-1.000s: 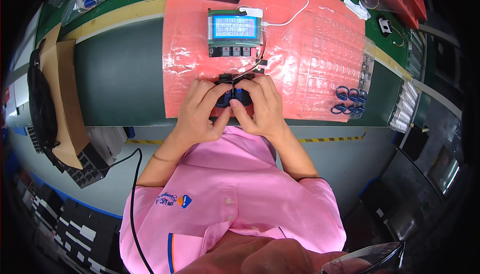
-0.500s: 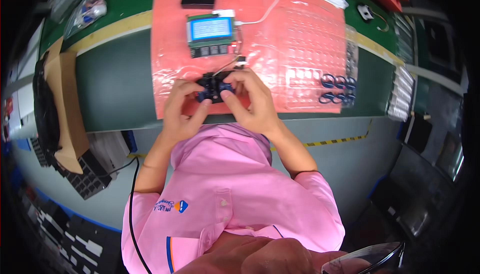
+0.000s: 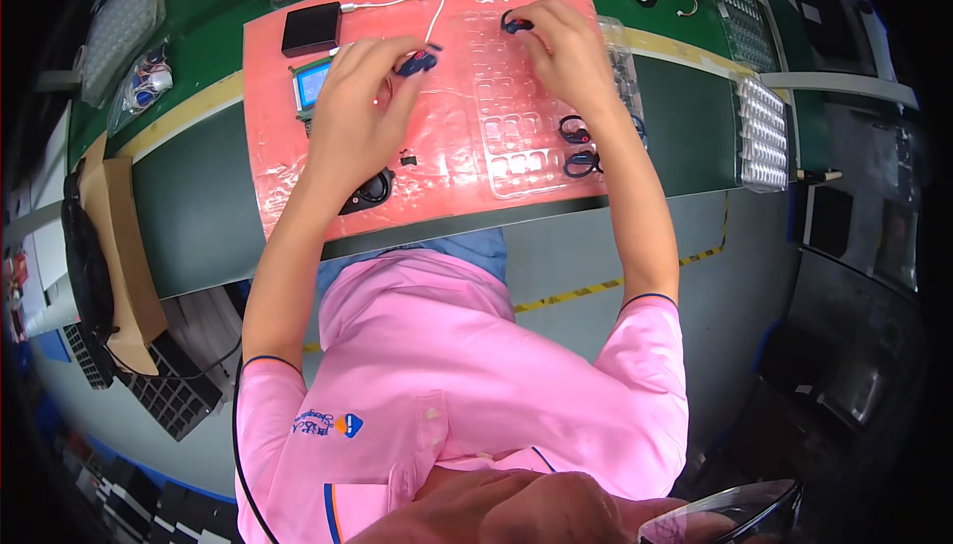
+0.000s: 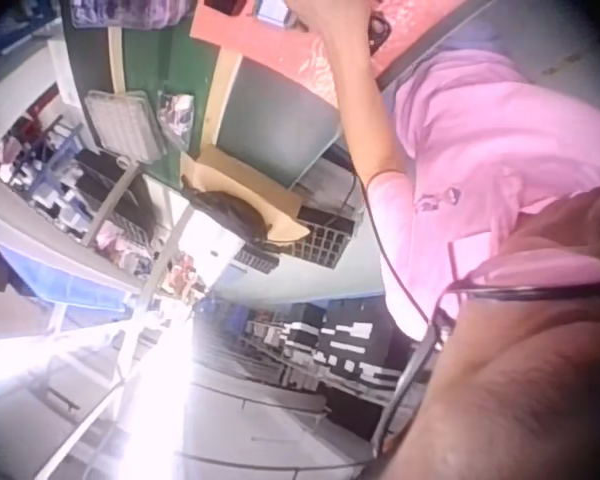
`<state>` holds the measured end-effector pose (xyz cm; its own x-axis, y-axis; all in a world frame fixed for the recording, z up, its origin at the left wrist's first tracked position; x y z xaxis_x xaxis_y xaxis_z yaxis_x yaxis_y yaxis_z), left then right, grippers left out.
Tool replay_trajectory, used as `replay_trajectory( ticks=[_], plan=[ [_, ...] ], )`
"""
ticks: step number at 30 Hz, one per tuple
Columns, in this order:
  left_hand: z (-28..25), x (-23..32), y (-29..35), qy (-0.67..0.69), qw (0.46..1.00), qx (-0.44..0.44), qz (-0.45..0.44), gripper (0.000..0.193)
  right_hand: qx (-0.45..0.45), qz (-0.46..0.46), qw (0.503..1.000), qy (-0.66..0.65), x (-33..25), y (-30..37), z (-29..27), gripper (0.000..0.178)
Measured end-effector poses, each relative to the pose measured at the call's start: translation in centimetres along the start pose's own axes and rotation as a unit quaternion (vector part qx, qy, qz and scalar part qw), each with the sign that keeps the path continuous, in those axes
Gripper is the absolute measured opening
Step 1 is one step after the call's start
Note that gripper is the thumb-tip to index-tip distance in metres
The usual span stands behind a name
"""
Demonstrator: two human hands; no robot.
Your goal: Testing small electronic components using a jig and placing them into organized blister trays on a production line.
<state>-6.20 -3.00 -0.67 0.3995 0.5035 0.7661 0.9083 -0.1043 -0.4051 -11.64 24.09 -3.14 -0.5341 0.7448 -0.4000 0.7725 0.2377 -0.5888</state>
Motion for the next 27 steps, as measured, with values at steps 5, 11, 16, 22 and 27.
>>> replay_trajectory(
  ticks=[5,11,16,22,27],
  plan=[
    [5.5,-1.9,-3.8,-0.03,0.997,-0.015,0.074,0.03,-0.083,0.05,0.995,0.005,1.0,0.5,1.3,0.027],
    [9.8,-3.0,-6.2,-0.071,0.994,-0.069,0.054,0.033,-0.084,0.087,0.993,-0.016,1.4,0.7,1.2,0.029],
    [11.1,-3.4,-6.4,-0.071,0.991,-0.111,0.03,0.036,-0.079,0.09,0.992,-0.03,2.2,1.1,1.2,0.029],
    [11.2,-3.1,-5.9,-0.056,0.99,-0.13,0.025,0.035,-0.074,0.113,0.99,-0.05,1.9,0.9,0.2,0.025],
    [10.2,-2.0,-5.7,-0.037,0.992,-0.106,0.059,0.029,0.003,0.096,0.995,-0.033,1.5,0.6,-3.6,0.022]
  ],
)
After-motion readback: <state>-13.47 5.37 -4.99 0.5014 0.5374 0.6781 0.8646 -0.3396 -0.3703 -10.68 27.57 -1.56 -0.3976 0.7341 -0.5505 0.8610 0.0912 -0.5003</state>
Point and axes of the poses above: each hand's wrist, its own y-axis away from the middle knuckle, its own z-axis out of the palm, x = y × z, the point moved 4 cm from there along -y, towards the middle knuckle, and after that the axes turned 7 degrees about x, right-handed, at the moved point
